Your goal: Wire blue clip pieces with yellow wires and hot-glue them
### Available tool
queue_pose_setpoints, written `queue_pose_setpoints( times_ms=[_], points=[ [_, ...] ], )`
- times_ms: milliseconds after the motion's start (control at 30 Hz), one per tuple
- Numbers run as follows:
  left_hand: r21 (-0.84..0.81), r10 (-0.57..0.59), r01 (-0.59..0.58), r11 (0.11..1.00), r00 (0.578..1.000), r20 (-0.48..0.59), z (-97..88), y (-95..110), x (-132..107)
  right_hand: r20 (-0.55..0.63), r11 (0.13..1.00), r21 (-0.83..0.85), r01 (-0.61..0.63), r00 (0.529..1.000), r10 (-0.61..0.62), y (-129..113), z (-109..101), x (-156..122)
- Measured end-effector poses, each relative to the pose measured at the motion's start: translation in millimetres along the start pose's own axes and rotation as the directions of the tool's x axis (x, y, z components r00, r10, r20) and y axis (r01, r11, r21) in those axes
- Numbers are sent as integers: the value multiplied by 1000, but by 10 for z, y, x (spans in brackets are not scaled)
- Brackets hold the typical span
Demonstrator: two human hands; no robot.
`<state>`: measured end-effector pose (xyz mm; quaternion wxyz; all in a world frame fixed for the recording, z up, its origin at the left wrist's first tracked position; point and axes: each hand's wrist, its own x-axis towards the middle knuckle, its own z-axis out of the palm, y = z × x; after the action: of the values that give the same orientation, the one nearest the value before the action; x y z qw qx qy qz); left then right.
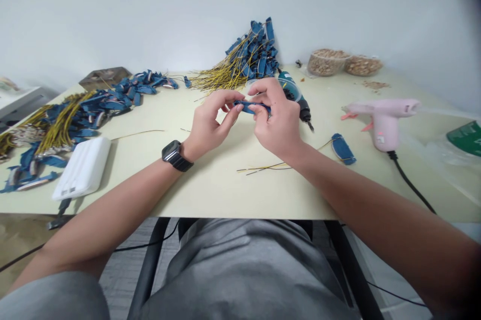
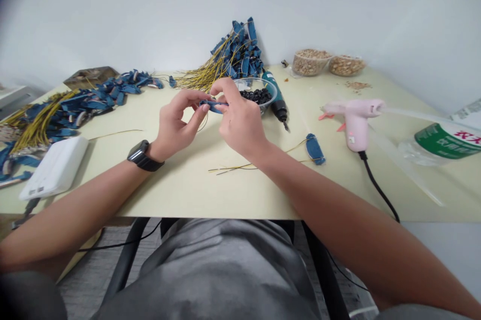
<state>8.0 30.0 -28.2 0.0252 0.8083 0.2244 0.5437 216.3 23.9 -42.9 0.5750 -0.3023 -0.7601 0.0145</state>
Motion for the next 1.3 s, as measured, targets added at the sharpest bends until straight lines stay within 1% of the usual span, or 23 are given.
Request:
queue_pose_setpoints(
  times_ms=[133, 233, 367, 500, 667, 733, 900, 1000, 1067, 1133, 1233, 1300],
  points=[
    [21, 106, -106, 994, 994, -31, 21, -68, -17, -38, 999, 44, 1, 999, 1, -34, -5, 17],
    [18, 155, -154, 988, 985, -74, 27, -81, -19, -55, 997, 78, 26, 998, -21, -73, -17, 32],
    [35, 167, -164, 986, 981, -100, 22, -74, -27, -101, 987, 113, 114, 990, -102, -133, -41, 54],
    [-14, 168, -172, 985, 975, -147, 37, -63, -33, -145, 968, 148, 204, 972, -183, -181, -72, 76],
    [-24, 223, -230, 973, 960, -172, 49, -40, -29, -148, 967, 152, 203, 972, -181, -204, -99, 87],
    [-23, 221, -229, 973, 959, -176, 46, -43, -36, -134, 974, 148, 171, 979, -152, -207, -105, 86],
    [13, 251, -253, 967, 947, -199, 40, -54, -50, -45, 994, 111, 6, 999, -1, -245, -133, 79],
    [30, 282, -282, 959, 939, -195, 18, -39, -25, -46, 989, 149, -27, 998, 34, -293, -147, 71],
    [63, 301, -294, 954, 940, -163, -7, -30, -3, -50, 980, 190, -61, 996, 72, -314, -140, 67],
    [89, 295, -286, 954, 949, -114, -26, -32, 11, -40, 966, 221, -137, 988, 150, -309, -117, 68],
    [87, 238, -231, 969, 969, -69, -29, -60, 4, -13, 926, 277, -258, 962, 272, -237, -72, 84],
    [74, 196, -192, 979, 980, -45, -15, -90, -14, 19, 895, 316, -316, 945, 327, -163, -50, 101]
  ],
)
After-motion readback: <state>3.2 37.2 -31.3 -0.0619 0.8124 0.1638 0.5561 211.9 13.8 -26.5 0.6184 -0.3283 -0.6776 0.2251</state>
